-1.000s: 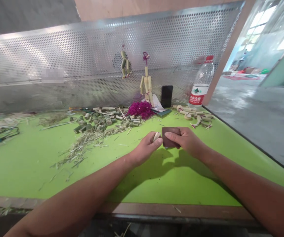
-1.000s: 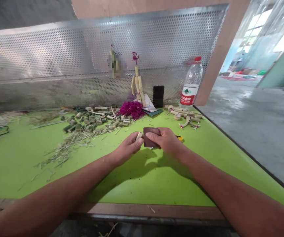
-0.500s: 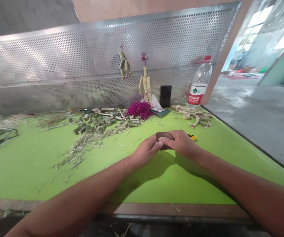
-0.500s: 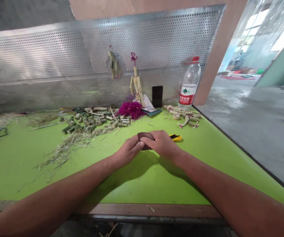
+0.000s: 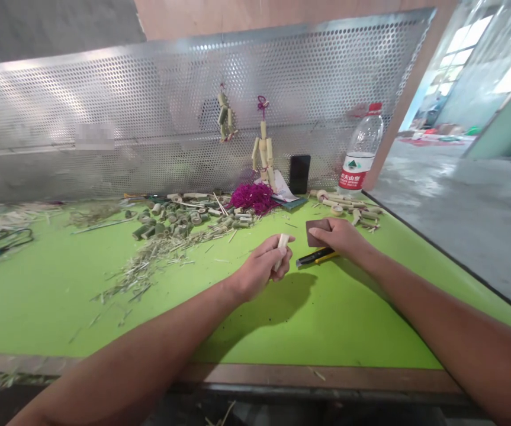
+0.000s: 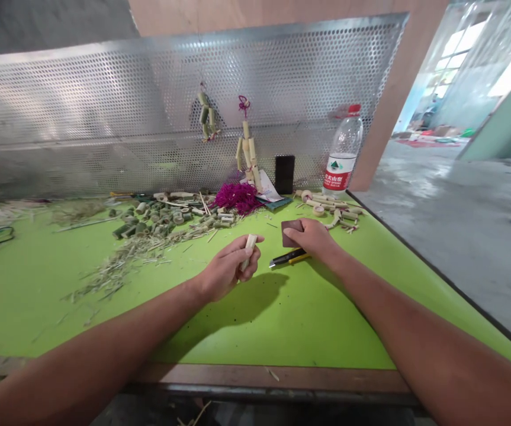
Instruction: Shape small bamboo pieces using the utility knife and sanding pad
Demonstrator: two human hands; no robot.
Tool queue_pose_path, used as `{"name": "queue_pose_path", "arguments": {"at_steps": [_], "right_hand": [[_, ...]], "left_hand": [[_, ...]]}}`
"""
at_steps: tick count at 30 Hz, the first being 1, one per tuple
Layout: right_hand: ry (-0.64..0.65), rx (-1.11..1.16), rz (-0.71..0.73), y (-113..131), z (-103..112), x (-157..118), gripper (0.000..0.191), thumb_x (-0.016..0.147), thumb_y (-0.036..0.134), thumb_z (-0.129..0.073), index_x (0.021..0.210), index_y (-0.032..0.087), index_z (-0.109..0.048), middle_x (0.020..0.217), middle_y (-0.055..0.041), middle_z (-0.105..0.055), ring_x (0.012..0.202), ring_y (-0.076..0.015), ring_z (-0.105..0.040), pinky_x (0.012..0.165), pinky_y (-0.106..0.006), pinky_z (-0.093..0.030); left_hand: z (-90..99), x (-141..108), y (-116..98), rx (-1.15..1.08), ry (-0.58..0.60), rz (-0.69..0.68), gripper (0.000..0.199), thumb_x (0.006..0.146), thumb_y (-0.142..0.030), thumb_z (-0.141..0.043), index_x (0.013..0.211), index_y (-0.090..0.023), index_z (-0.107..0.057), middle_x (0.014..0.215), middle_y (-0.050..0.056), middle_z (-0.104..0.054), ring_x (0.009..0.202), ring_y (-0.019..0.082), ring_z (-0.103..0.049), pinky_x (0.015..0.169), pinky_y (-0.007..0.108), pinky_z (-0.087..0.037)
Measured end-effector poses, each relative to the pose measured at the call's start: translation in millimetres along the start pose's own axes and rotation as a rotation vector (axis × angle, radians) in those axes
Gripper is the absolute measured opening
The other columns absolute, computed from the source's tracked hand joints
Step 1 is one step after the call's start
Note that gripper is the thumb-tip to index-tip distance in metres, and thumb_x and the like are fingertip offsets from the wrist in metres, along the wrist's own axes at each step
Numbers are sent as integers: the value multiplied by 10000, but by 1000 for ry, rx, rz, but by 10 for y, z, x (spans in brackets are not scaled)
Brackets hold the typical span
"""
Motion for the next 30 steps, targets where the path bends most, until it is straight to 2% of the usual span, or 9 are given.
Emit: {"name": "queue_pose_path", "arguments": {"at_steps": [5,9,13,17,20,23,25,28,30], "right_hand": [[13,-82,17,-68,-35,57,304,791,485,-572,769,182,-587,757,-66,-661,678,-199,-575,604,-298,-394],[51,-115,37,-53,-85,46,296,801,474,-557,755,182,-584,730,-56,-646,663,-193,-558,588,-293,-371],[59,-130,72,-24,-89,13,281,798,457,-558,731,185,-575,689,-42,-620,636,-183,-532,570,-290,-355],[51,-99,76,-75,-122,35,305,798,464,-566,858,174,-636,768,-59,-650,693,-208,-568,611,-308,-399],[-117,-32,116,-108,-97,85,499,787,462,-588,1196,176,-601,985,-91,-662,865,-252,-602,764,-371,-461],[-315,-52,238,-57,13,78,521,767,327,-570,1256,146,-569,1124,-136,-623,1027,-283,-569,919,-433,-438],[-183,-88,352,6,42,47,390,755,217,-514,1122,153,-631,1071,-124,-639,989,-264,-578,906,-417,-447],[256,-198,546,53,18,-60,304,721,107,-468,927,195,-673,964,-77,-652,921,-231,-587,861,-376,-453],[405,-298,609,16,31,-119,333,687,70,-483,911,211,-686,995,-73,-650,972,-236,-577,884,-374,-434]], "left_hand": [[-6,-13,-66,93,-28,-22,294,970,-422,-400,1021,-161,-526,721,-27,-439,539,71,-360,473,212,-280],[21,-29,-91,150,-90,-3,269,953,-379,-385,788,-177,-450,657,-37,-408,521,71,-346,479,217,-270],[31,-14,-60,120,-100,0,136,873,-243,-380,826,-175,-488,664,-29,-432,526,81,-366,488,226,-282],[35,17,-21,49,-89,5,207,827,-202,-384,954,-165,-544,684,-24,-447,528,86,-384,494,232,-308],[29,21,-18,0,-79,18,257,847,-220,-396,1040,-157,-555,711,-15,-464,541,88,-402,492,228,-320],[33,10,-15,-54,-91,40,290,883,-263,-426,1122,-153,-550,769,3,-503,576,87,-440,509,218,-351],[45,6,-13,-85,-96,39,311,908,-292,-437,1165,-154,-543,798,9,-520,596,85,-461,528,214,-377],[77,10,-12,-99,-102,21,341,926,-310,-446,1221,-156,-521,833,16,-546,593,84,-482,515,212,-394],[103,14,-20,-63,-113,14,366,934,-323,-442,1257,-161,-501,902,35,-580,588,84,-503,492,213,-402]]}}
Point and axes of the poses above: each hand's wrist, its own x-axis towards the middle knuckle, its own z-axis out of the back of the hand, y = z × x, the point moved 4 cm from there along x, towards the middle knuckle
